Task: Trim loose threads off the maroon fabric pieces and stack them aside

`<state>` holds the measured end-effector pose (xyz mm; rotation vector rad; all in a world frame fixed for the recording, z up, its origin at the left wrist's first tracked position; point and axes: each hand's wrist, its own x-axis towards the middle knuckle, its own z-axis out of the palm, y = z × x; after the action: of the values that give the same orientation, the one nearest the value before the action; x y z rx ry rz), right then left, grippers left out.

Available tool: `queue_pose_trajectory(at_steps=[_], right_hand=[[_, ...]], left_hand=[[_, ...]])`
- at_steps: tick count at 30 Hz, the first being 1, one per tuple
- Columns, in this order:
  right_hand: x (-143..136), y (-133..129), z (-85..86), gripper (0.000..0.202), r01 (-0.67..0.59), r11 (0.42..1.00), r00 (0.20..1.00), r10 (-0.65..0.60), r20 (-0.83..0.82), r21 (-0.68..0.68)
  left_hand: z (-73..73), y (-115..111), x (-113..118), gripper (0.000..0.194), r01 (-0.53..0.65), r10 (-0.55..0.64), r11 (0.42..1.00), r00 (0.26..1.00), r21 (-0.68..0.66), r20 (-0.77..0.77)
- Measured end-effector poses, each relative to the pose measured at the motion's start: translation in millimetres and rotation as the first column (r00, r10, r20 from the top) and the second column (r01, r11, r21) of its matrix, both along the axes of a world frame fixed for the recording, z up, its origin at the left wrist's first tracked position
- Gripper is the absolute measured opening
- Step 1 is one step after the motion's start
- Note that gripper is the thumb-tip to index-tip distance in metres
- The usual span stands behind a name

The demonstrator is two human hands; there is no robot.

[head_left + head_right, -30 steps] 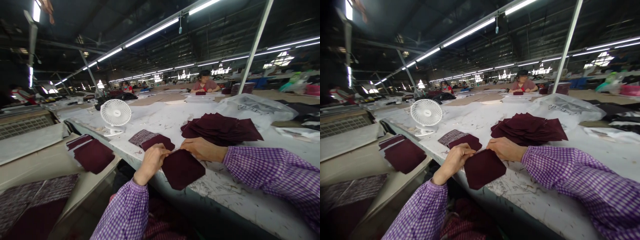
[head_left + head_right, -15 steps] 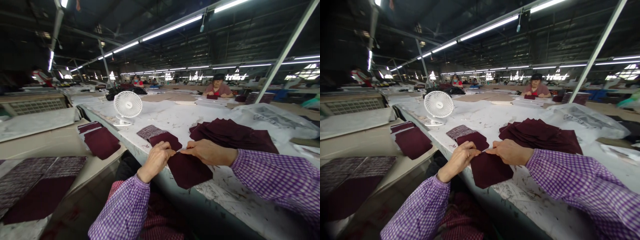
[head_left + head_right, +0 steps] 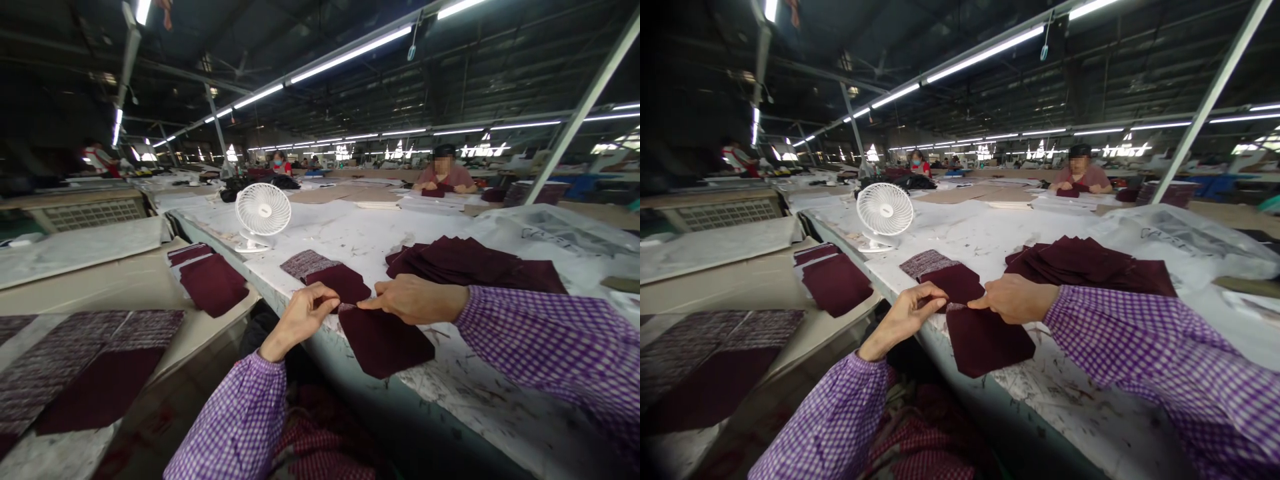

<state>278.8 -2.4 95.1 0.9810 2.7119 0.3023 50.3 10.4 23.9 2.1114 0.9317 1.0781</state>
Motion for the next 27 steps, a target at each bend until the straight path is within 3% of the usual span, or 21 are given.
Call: queue_pose_trajectory(at_steps=[5, 7, 13, 17, 23, 27], right_hand=[[-1.4, -2.0, 0.0, 0.053, -0.004, 1.0, 0.999, 0.004, 0.04, 0.009], [-1.9, -2.9, 0.2, 0.054, -0.007, 1.0, 0.999, 0.007, 0.045, 0.015], [-10.5, -2.1, 6.0, 0.068, 0.024, 1.0, 0.991, -0.025, 0.128, 0.004], [-20.8, -0.4, 2.8, 0.064, 0.0, 0.999, 0.985, -0.007, 0.17, 0.045], [-22.0, -4.4, -12.1, 0.057, 0.0, 0.985, 0.997, -0.014, 0.08, 0.175], [-6.5, 3.8, -13.7, 0.045, 0.13, 0.989, 0.983, -0.119, -0.139, 0.07]], left_hand=[[2.3, -3.2, 9.4, 0.008, -0.072, 0.093, 0.986, 0.987, 0.154, -0.131], [1.8, -2.9, 10.6, 0.016, -0.067, 0.103, 0.975, 0.981, 0.21, -0.163], [-0.8, -1.8, 6.0, 0.017, -0.03, 0.058, 0.983, 0.987, 0.181, -0.151], [-1.2, 0.1, 0.1, 0.018, 0.006, 0.008, 0.992, 0.993, 0.124, -0.114], [-6.8, -0.4, -7.5, 0.02, 0.01, -0.009, 0.998, 1.0, 0.062, -0.02], [-5.8, -2.5, -6.4, 0.015, -0.013, 0.015, 1.0, 0.999, 0.028, -0.046]])
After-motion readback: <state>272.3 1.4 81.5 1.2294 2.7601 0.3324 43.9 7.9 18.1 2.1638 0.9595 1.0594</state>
